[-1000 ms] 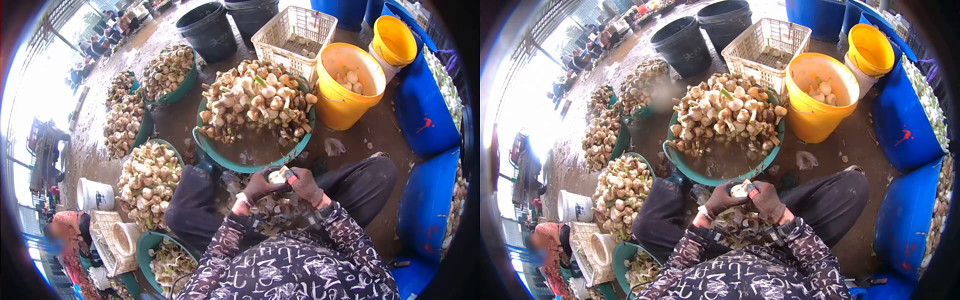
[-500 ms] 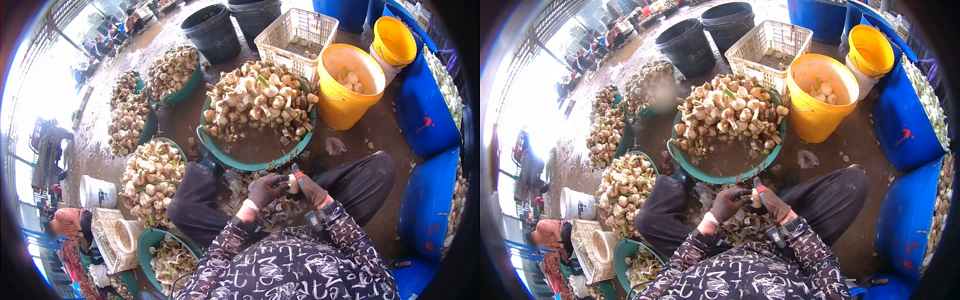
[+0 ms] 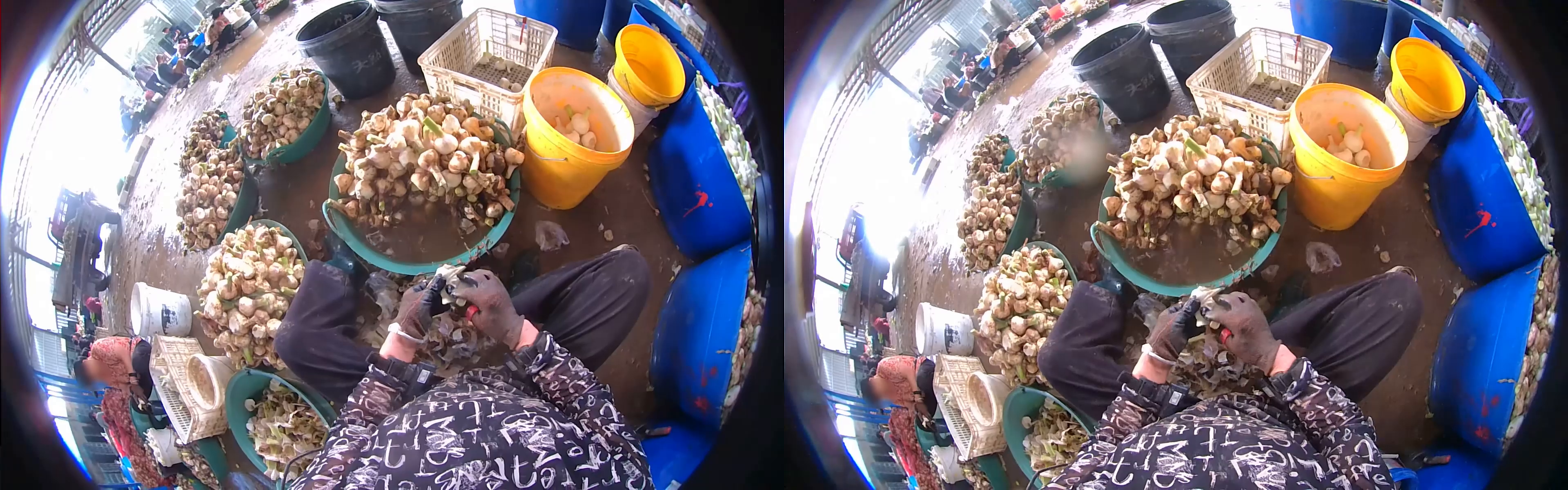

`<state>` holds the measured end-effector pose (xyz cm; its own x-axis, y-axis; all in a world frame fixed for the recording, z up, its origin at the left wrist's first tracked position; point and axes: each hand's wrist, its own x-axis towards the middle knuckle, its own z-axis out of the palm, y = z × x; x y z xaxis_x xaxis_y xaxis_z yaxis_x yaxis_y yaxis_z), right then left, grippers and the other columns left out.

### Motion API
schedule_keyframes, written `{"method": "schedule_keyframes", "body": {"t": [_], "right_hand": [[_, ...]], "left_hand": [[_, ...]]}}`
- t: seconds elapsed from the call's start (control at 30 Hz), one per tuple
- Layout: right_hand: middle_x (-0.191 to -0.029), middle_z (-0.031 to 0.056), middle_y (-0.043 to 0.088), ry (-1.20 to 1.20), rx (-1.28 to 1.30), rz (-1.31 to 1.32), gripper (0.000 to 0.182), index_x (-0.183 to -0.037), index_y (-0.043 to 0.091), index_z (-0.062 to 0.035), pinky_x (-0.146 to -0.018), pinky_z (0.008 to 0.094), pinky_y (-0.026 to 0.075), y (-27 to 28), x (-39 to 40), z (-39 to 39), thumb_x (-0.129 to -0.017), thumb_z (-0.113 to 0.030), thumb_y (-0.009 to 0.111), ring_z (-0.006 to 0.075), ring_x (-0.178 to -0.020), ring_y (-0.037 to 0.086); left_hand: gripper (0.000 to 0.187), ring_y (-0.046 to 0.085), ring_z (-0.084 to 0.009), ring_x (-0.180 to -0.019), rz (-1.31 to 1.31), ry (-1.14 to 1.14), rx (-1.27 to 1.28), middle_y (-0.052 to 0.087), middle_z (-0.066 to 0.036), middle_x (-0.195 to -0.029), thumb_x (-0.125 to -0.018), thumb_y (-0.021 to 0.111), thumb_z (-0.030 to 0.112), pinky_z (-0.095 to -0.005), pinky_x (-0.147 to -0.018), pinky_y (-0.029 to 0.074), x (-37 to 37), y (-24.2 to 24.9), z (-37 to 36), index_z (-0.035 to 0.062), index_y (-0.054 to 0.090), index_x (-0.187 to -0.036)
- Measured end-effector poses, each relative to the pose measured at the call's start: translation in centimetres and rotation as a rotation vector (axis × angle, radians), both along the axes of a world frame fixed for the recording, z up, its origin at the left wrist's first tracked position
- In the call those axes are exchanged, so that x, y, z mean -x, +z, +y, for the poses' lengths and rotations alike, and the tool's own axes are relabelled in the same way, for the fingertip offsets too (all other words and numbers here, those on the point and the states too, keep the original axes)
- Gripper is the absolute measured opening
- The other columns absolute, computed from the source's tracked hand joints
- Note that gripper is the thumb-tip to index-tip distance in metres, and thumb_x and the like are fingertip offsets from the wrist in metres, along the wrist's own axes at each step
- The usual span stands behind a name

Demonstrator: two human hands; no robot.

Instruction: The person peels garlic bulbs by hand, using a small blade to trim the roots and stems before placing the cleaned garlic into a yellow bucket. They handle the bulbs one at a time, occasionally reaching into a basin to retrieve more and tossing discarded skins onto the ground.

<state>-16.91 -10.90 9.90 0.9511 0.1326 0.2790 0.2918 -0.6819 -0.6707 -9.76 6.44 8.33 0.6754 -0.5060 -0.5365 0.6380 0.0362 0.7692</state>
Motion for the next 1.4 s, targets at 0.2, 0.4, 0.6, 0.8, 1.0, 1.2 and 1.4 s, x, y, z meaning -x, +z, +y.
{"method": "schedule_keyframes", "body": {"t": [0.2, 0.4, 0.6, 0.8, 1.0, 1.2, 1.4], "right_hand": [[-0.068, 0.0011, 0.057, -0.458, -1.022, 0.407, 0.016, -0.088, 0.064, -0.0034, -0.062, 0.0272, 0.045, -2.5, -0.2, 0.2, -0.081, -0.017, 0.068, 0.0146, -0.065, 0.056], [-0.084, 0.0062, 0.065, -0.628, -1.992, 0.719, 0.029, -0.101, 0.062, -0.0021, -0.059, 0.0292, 0.049, -4.3, -1.4, -0.9, -0.093, -0.027, 0.05, 0.0165, -0.07, 0.061], [-0.09, 0.0076, 0.064, -0.19, -1.592, 0.38, 0.026, -0.1, 0.06, 0.0013, -0.071, 0.0298, 0.05, -8.2, -1.3, -2.6, -0.092, -0.023, 0.053, 0.0184, -0.081, 0.062], [-0.08, 0.0035, 0.06, -0.742, -1.315, 0.567, 0.026, -0.088, 0.062, -0.0044, -0.057, 0.0259, 0.046, -6.4, -1.3, -0.5, -0.087, -0.03, 0.06, 0.0118, -0.068, 0.057], [-0.084, 0.0038, 0.064, -0.55, -1.736, 0.685, 0.035, -0.098, 0.061, -0.0016, -0.069, 0.0288, 0.049, -5.5, -0.7, -0.5, -0.093, -0.034, 0.048, 0.0183, -0.074, 0.061], [-0.101, 0.0057, 0.064, -0.398, -1.883, 0.635, 0.041, -0.115, 0.057, -0.0024, -0.077, 0.0293, 0.051, -6.6, -1.0, -2.8, -0.096, -0.034, 0.039, 0.0193, -0.087, 0.063], [-0.099, 0.007, 0.064, -0.477, -1.686, 0.477, 0.04, -0.113, 0.057, -0.0014, -0.076, 0.028, 0.05, -3.8, -2.2, -2.4, -0.094, -0.034, 0.044, 0.0161, -0.086, 0.062]], "left_hand": [[0.031, 0.056, -0.01, -0.091, -0.257, 0.199, 0.31, 0.059, -0.004, -0.099, -0.096, 0.051, 0.027, -0.0255, -0.08, 0.048, 0.5, 1.7, -1.0, -0.0017, 0.059, -0.106], [0.021, 0.055, -0.0175, -0.078, -0.56, -0.081, 0.35, 0.061, -0.007, -0.099, -0.09, 0.055, 0.017, -0.029, -0.075, 0.044, 0.6, -0.1, 3.0, 0.0148, 0.054, -0.111], [0.038, 0.061, -0.0178, -0.088, -0.267, -0.396, -0.013, 0.064, -0.012, -0.101, -0.084, 0.066, 0.018, -0.0336, -0.08, 0.05, -1.5, 7.3, 4.1, -0.003, 0.057, -0.114], [0.039, 0.059, -0.0126, -0.088, -1.054, -0.244, -0.443, 0.065, -0.009, -0.099, -0.076, 0.075, 0.012, -0.0262, -0.077, 0.048, -0.2, 2.4, -2.0, 0.0005, 0.061, -0.11], [0.02, 0.059, -0.0127, -0.08, -0.36, -0.355, -0.206, 0.064, -0.004, -0.09, -0.08, 0.069, 0.01, -0.0265, -0.075, 0.048, -0.3, 1.3, -0.6, -0.0011, 0.063, -0.095], [0.02, 0.059, -0.0099, -0.082, -0.299, -0.346, -0.141, 0.063, -0.005, -0.09, -0.08, 0.07, 0.012, -0.0263, -0.078, 0.049, -2.9, 6.2, 5.0, -0.0009, 0.06, -0.091], [0.031, 0.056, -0.0076, -0.069, -0.681, -0.276, -0.526, 0.065, -0.004, -0.076, -0.079, 0.074, 0.025, -0.0243, -0.065, 0.048, -2.2, 3.5, -1.9, 0.0003, 0.064, -0.095]]}}
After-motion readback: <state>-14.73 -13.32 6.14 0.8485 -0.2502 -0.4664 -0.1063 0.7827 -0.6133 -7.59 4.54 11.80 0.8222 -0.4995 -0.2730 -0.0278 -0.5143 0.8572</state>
